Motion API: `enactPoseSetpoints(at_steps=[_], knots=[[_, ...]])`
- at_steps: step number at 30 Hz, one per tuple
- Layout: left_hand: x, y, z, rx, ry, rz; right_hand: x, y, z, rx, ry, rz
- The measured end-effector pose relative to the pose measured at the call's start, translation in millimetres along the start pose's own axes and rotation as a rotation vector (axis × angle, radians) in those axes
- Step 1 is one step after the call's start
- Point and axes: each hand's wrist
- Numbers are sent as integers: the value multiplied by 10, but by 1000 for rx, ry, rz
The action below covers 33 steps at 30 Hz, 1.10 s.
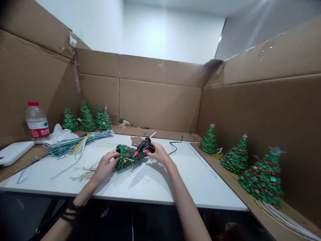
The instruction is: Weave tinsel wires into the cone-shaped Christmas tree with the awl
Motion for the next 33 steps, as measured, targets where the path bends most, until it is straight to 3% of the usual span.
enactPoseSetpoints(at_steps=[33], knots=[[5, -2, 5, -18, -6, -5, 5, 47, 1, -19, -7, 68]])
Point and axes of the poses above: each hand's wrist, its own z-axis away from the middle knuckle, its own x-axis out of the palm, y = z × x, and after that the axes turned 5 degrees about -x, right-handed
